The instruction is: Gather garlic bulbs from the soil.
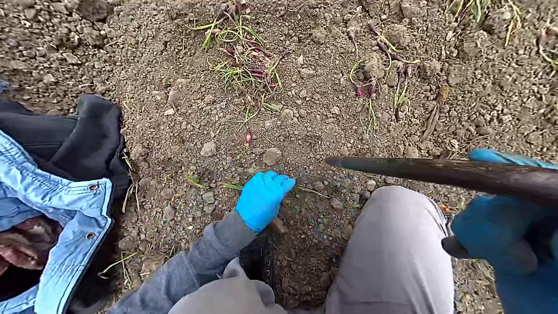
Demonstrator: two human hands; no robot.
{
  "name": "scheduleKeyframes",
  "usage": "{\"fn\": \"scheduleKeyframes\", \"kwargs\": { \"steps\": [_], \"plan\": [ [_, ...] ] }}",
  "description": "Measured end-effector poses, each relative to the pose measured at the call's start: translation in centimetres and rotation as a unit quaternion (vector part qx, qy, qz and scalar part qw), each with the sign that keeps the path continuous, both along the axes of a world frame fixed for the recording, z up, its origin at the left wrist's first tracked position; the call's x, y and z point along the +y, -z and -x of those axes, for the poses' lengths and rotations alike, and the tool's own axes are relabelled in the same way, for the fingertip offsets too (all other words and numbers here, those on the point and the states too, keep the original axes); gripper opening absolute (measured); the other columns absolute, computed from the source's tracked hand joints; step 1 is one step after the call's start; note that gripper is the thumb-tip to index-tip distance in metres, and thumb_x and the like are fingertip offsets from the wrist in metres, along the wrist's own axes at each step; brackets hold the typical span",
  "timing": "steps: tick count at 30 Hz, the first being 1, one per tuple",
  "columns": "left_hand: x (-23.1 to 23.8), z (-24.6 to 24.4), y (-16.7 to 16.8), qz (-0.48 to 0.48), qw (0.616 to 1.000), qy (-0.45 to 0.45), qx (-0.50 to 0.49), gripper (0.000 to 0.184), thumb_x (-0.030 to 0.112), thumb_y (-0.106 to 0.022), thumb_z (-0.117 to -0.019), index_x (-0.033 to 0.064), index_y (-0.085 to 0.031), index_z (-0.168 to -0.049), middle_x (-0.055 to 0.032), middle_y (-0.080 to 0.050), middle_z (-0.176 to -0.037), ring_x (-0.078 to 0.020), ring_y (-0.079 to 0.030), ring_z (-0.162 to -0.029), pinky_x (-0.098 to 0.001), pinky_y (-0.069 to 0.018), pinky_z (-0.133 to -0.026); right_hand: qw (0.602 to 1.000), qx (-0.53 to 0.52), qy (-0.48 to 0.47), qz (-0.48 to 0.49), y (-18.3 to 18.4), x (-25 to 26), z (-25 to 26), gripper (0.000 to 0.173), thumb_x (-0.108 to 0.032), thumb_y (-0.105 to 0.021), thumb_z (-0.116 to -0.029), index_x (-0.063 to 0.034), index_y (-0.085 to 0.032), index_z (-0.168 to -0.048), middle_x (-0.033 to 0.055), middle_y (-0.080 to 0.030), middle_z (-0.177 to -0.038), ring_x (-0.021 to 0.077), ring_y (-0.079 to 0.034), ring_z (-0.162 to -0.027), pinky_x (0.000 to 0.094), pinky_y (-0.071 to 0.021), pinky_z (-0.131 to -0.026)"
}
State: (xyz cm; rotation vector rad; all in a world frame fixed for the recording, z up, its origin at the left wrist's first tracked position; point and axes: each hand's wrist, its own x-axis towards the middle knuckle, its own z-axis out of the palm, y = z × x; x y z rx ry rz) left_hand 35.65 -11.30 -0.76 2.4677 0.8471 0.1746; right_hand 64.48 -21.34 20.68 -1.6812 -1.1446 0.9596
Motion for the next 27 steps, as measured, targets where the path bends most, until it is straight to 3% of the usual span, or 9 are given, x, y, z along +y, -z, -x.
{"fn": "scheduleKeyframes", "kwargs": {
  "steps": [3,5,8,14,18,20,22,25,27],
  "plan": [
    [6.8,1.6,-1.0,-0.058,0.993,-0.098,0.021,0.032,-0.001,-0.061,-0.0937,0.0136,-0.076,-0.118,-0.0097,-0.074,-0.121,-0.0345,-0.070,-0.110,-0.0524,-0.0581,-0.089,0.989,-0.074,0.091,0.092,7.9,2.8,5.0,0.033,-0.044,-0.062,-0.1016,-0.0179,-0.071,-0.121,-0.0040,-0.065,-0.076,0.0089,-0.058,-0.058,0.0288,-0.0519,-0.051],
    [10.4,2.0,-0.5,0.009,0.991,-0.087,0.101,0.029,0.000,-0.060,-0.0981,0.0109,-0.075,-0.121,-0.0102,-0.068,-0.133,-0.0352,-0.065,-0.120,-0.0535,-0.0560,-0.097,0.972,-0.115,0.054,0.199,14.7,2.8,6.4,0.045,-0.057,-0.057,-0.1010,-0.0242,-0.070,-0.129,-0.0033,-0.072,-0.089,0.0106,-0.068,-0.076,0.0396,-0.0576,-0.067],
    [10.8,3.3,-0.2,0.079,0.992,-0.064,0.078,0.017,0.013,-0.064,-0.1020,0.0126,-0.076,-0.114,-0.0059,-0.069,-0.133,-0.0245,-0.065,-0.125,-0.0483,-0.0544,-0.105,0.961,-0.098,0.023,0.257,17.5,2.8,5.8,0.053,-0.062,-0.054,-0.0993,-0.0238,-0.069,-0.133,-0.0026,-0.075,-0.102,0.0114,-0.071,-0.093,0.0444,-0.0592,-0.084],
    [9.2,5.9,-3.2,0.356,0.924,-0.133,-0.046,0.042,0.035,-0.082,-0.0880,0.0191,-0.071,-0.126,0.0021,-0.069,-0.109,-0.0085,-0.064,-0.086,-0.0270,-0.0557,-0.078,0.959,-0.133,0.037,0.247,18.1,3.0,6.1,0.056,-0.063,-0.053,-0.0985,-0.0217,-0.070,-0.132,0.0006,-0.077,-0.103,0.0170,-0.073,-0.094,0.0499,-0.0589,-0.083],
    [16.2,3.1,-6.2,0.097,0.976,-0.193,-0.037,0.023,0.038,-0.063,-0.1031,0.0213,-0.079,-0.107,0.0054,-0.076,-0.097,-0.0090,-0.072,-0.091,-0.0366,-0.0608,-0.084,0.955,-0.052,-0.006,0.291,15.7,3.6,6.0,0.053,-0.050,-0.064,-0.0989,-0.0139,-0.066,-0.137,0.0087,-0.075,-0.113,0.0230,-0.072,-0.105,0.0526,-0.0552,-0.095],
    [21.5,-0.3,-7.7,-0.006,0.976,-0.214,0.035,0.036,0.046,-0.055,-0.1067,0.0188,-0.079,-0.108,-0.0060,-0.075,-0.092,-0.0266,-0.072,-0.091,-0.0561,-0.0570,-0.082,0.961,-0.086,-0.024,0.261,12.3,4.8,5.9,0.051,-0.050,-0.064,-0.0988,-0.0139,-0.068,-0.135,0.0096,-0.077,-0.104,0.0257,-0.074,-0.096,0.0566,-0.0570,-0.087],
    [26.3,-4.0,-8.2,0.038,0.965,-0.226,0.128,0.045,0.062,-0.059,-0.0992,0.0209,-0.075,-0.109,-0.0108,-0.073,-0.088,-0.0336,-0.071,-0.088,-0.0627,-0.0545,-0.080,0.976,-0.125,-0.018,0.177,7.6,6.0,6.0,0.046,-0.047,-0.065,-0.0994,-0.0128,-0.072,-0.128,0.0077,-0.078,-0.094,0.0233,-0.075,-0.084,0.0548,-0.0589,-0.075],
    [30.5,-8.1,-5.1,0.066,0.945,-0.148,0.285,0.060,0.059,-0.079,-0.0846,0.0234,-0.068,-0.132,-0.0143,-0.074,-0.115,-0.0377,-0.070,-0.109,-0.0654,-0.0542,-0.091,0.991,-0.119,-0.001,0.066,2.6,7.8,6.0,0.039,-0.037,-0.067,-0.1013,-0.0087,-0.072,-0.128,0.0056,-0.078,-0.098,0.0158,-0.075,-0.085,0.0448,-0.0624,-0.074],
    [30.2,-9.5,-2.4,0.036,0.911,-0.077,0.405,0.090,0.053,-0.087,-0.0754,0.0167,-0.052,-0.149,-0.0176,-0.067,-0.132,-0.0402,-0.066,-0.119,-0.0649,-0.0536,-0.094,0.989,-0.128,0.016,0.071,3.7,8.8,5.8,0.042,-0.043,-0.065,-0.1015,-0.0118,-0.071,-0.130,0.0028,-0.078,-0.100,0.0138,-0.074,-0.086,0.0439,-0.0618,-0.074]
  ]
}}
